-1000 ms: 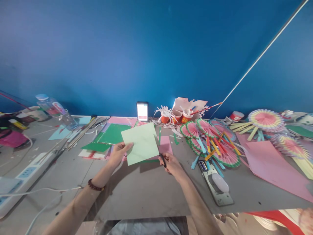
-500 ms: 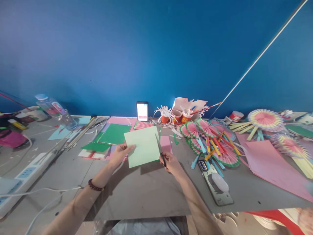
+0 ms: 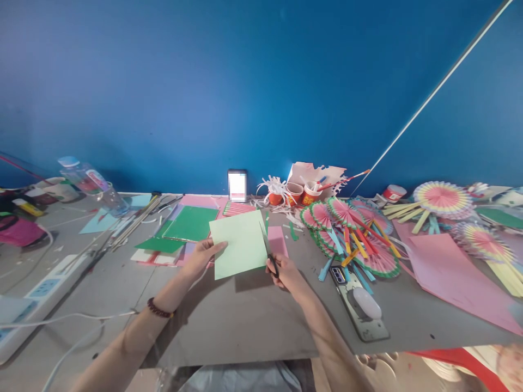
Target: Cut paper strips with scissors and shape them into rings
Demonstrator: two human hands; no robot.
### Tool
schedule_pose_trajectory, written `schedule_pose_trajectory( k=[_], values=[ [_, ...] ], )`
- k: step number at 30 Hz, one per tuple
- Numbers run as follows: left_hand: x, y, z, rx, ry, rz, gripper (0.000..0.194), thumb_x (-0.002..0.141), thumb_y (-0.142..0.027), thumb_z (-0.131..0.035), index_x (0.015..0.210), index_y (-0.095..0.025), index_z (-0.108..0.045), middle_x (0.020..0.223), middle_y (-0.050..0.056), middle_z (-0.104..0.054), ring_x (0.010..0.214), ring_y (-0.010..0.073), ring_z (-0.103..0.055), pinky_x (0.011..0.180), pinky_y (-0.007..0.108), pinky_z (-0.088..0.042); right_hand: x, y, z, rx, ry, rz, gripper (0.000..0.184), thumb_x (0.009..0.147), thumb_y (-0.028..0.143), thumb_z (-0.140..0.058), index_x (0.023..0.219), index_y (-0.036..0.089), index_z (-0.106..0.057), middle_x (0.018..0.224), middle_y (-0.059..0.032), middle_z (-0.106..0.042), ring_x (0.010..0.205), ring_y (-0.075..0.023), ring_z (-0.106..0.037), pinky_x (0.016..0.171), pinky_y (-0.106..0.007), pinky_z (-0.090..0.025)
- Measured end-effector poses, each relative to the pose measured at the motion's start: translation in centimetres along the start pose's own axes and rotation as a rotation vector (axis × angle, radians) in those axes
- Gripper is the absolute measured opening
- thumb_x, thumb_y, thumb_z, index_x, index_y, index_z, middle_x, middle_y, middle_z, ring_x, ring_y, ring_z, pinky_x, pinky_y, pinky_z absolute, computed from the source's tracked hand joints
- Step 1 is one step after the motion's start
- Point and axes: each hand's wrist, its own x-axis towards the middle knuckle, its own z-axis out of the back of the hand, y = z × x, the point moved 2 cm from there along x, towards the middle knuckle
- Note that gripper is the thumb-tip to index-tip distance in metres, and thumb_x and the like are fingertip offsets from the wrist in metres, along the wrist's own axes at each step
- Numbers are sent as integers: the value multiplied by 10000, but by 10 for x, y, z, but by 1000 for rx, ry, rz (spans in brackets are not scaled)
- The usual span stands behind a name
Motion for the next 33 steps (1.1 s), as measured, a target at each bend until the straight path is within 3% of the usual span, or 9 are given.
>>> schedule_pose_trajectory(
  k=[5, 21, 28, 33],
  values=[
    [-1, -1, -1, 26, 48, -1, 333, 571, -410, -825, 703, -120, -726, 662, 70, -709, 513, 138, -594, 496, 239, -443, 0, 0, 1, 35, 25, -17, 512, 646, 653, -651, 725, 174, -491, 638, 35, -511, 390, -18, -334, 342, -152, -196],
    [1, 2, -3, -170, 157, 157, 327, 624, -326, -810, 866, -119, -733, 904, 125, -745, 836, 262, -689, 761, 320, -519, -4, 4, -1, 96, 102, 18, 506, 670, 660, -639, 739, 177, -507, 676, 21, -502, 426, -29, -337, 354, -166, -188],
    [0, 2, -4, -117, 181, 118, 352, 637, -330, -804, 888, -96, -721, 931, 147, -739, 836, 265, -692, 733, 320, -525, 1, -1, 1, 14, 3, 5, 263, 677, 401, -630, 787, 189, -519, 664, 28, -540, 389, -27, -328, 372, -187, -195],
    [-4, -1, -7, -26, 183, 98, 402, 622, -370, -809, 908, -102, -721, 941, 144, -738, 826, 270, -693, 714, 332, -534, 4, -4, 3, -10, -8, 8, 255, 658, 364, -595, 833, 193, -523, 668, 37, -540, 392, -31, -310, 377, -197, -191]
  ],
)
